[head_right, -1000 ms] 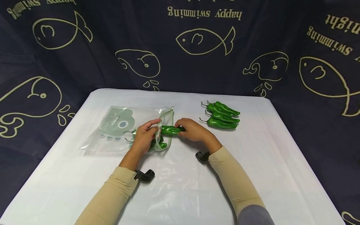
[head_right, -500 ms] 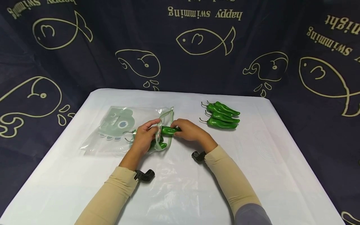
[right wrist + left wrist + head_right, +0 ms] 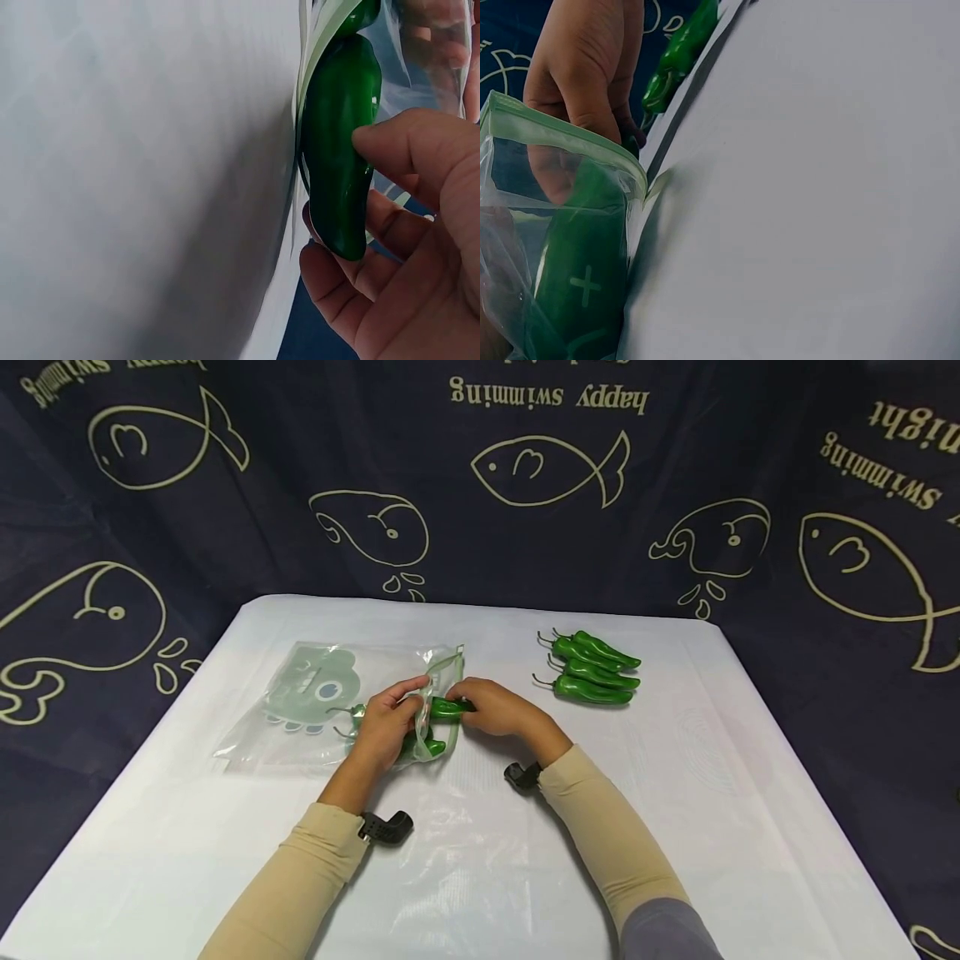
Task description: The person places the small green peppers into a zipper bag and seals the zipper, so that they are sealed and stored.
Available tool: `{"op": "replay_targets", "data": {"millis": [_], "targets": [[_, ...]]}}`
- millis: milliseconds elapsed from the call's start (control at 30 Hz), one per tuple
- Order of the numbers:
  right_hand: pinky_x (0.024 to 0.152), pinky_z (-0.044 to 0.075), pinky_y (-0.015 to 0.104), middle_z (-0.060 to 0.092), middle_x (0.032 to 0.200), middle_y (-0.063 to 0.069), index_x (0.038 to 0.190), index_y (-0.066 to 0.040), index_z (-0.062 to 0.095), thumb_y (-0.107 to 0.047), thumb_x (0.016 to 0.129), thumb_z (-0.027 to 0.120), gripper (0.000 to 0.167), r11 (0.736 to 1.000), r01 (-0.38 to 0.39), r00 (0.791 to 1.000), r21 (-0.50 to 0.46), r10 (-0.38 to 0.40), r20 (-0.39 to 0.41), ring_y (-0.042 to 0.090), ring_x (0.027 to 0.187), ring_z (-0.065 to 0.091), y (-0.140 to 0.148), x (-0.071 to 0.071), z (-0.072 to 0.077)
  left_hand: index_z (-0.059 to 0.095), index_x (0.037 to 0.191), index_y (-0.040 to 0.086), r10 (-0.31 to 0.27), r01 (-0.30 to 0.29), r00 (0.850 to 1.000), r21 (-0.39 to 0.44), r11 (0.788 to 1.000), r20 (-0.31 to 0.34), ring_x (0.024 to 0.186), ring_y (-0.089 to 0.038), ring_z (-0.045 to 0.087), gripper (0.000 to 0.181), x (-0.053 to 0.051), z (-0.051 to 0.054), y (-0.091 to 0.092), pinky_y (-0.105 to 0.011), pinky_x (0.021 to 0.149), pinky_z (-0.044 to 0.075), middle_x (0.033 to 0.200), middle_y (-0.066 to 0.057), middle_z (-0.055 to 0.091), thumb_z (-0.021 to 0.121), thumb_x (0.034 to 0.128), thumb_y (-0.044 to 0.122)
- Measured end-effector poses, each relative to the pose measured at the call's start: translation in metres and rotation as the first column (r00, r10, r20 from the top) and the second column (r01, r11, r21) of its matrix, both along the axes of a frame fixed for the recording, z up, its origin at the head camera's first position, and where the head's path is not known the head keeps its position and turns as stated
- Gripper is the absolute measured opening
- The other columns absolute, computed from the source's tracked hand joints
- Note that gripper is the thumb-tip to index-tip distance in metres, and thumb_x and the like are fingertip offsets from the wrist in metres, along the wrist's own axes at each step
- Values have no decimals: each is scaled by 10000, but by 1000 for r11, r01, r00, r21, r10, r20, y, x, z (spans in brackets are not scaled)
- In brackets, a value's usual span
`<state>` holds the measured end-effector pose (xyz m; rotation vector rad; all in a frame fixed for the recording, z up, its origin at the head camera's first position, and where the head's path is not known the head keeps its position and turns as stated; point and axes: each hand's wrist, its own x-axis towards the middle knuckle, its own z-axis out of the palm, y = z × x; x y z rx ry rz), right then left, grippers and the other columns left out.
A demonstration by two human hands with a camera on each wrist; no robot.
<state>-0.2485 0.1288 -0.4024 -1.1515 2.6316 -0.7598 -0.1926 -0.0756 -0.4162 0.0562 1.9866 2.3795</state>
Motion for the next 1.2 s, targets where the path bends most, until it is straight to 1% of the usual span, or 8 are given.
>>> {"op": "replay_targets", "data": {"millis": [100, 133, 267, 433, 567, 733, 1067, 1200], "targets": [[978, 445, 396, 618, 1235, 98, 1274, -34, 630, -6, 915, 588, 363, 1000, -6, 1000, 13, 6, 6, 215, 1139, 561, -1, 0, 1, 604, 1339, -14, 6, -6, 1000, -18, 1000, 5, 831, -116, 582, 403, 0, 1, 0, -201, 653, 507, 1199, -206, 609, 530, 942, -21], [992, 440, 399, 614, 1250, 102, 1287, -34, 625, -3, 916, 583, 375, 1000, -7, 1000, 18, 7, 7, 220, 1160, 556, -1, 0, 1, 614, 1334, 1, 11, -11, 1000, -19, 1000, 1, 829, -113, 582, 398, -2, -2, 0, -199, 651, 505, 1191, -195, 616, 535, 944, -13], [1025, 427, 413, 596, 1281, 120, 1337, -30, 601, 20, 911, 575, 430, 999, -5, 1000, 37, 4, 17, 243, 1206, 540, -2, 2, 4, 636, 1321, 33, 8, -8, 1000, -9, 1000, -16, 838, -114, 583, 386, -1, -3, 0, -182, 650, 495, 1266, -247, 589, 548, 947, 10], [979, 444, 414, 588, 1240, 124, 1375, -50, 586, 27, 906, 577, 476, 999, 4, 1000, 50, -5, 22, 239, 1138, 551, -4, 3, 5, 646, 1306, 33, 11, -11, 1000, 0, 1000, -19, 864, -128, 597, 374, -2, -4, 0, -190, 659, 509, 1277, -245, 585, 544, 947, 6], [940, 449, 396, 591, 1200, 109, 1381, -72, 591, 44, 893, 578, 502, 998, 13, 1000, 55, -15, 24, 216, 1078, 550, -5, 3, 3, 647, 1299, 24, 21, -21, 1000, -8, 1000, -23, 874, -120, 604, 371, -1, -4, 1, -199, 670, 518, 1250, -202, 609, 543, 944, 3], [936, 453, 393, 595, 1193, 109, 1391, -77, 584, 73, 879, 564, 534, 998, 5, 1000, 57, -7, 26, 216, 1075, 551, -5, 2, 2, 653, 1290, 21, 36, -37, 999, -24, 999, -33, 836, -99, 588, 372, 0, -4, 2, -191, 646, 497, 1219, -165, 630, 551, 932, 6], [996, 440, 415, 583, 1256, 131, 1395, -48, 562, 68, 888, 559, 520, 998, -1, 1000, 70, 0, 18, 242, 1156, 545, -7, 2, 3, 662, 1278, 23, 37, -37, 999, -7, 999, -35, 825, -99, 597, 374, -1, -4, 2, -186, 644, 498, 1208, -254, 622, 552, 921, 1], [1052, 411, 415, 576, 1315, 124, 1379, -49, 574, 57, 905, 557, 486, 998, -3, 1000, 64, 3, 12, 249, 1242, 521, -9, 1, 2, 668, 1271, 26, 44, -44, 999, -8, 999, -27, 804, -99, 589, 370, -1, -4, 2, -185, 630, 489, 1125, -212, 652, 559, 919, 1]]}}
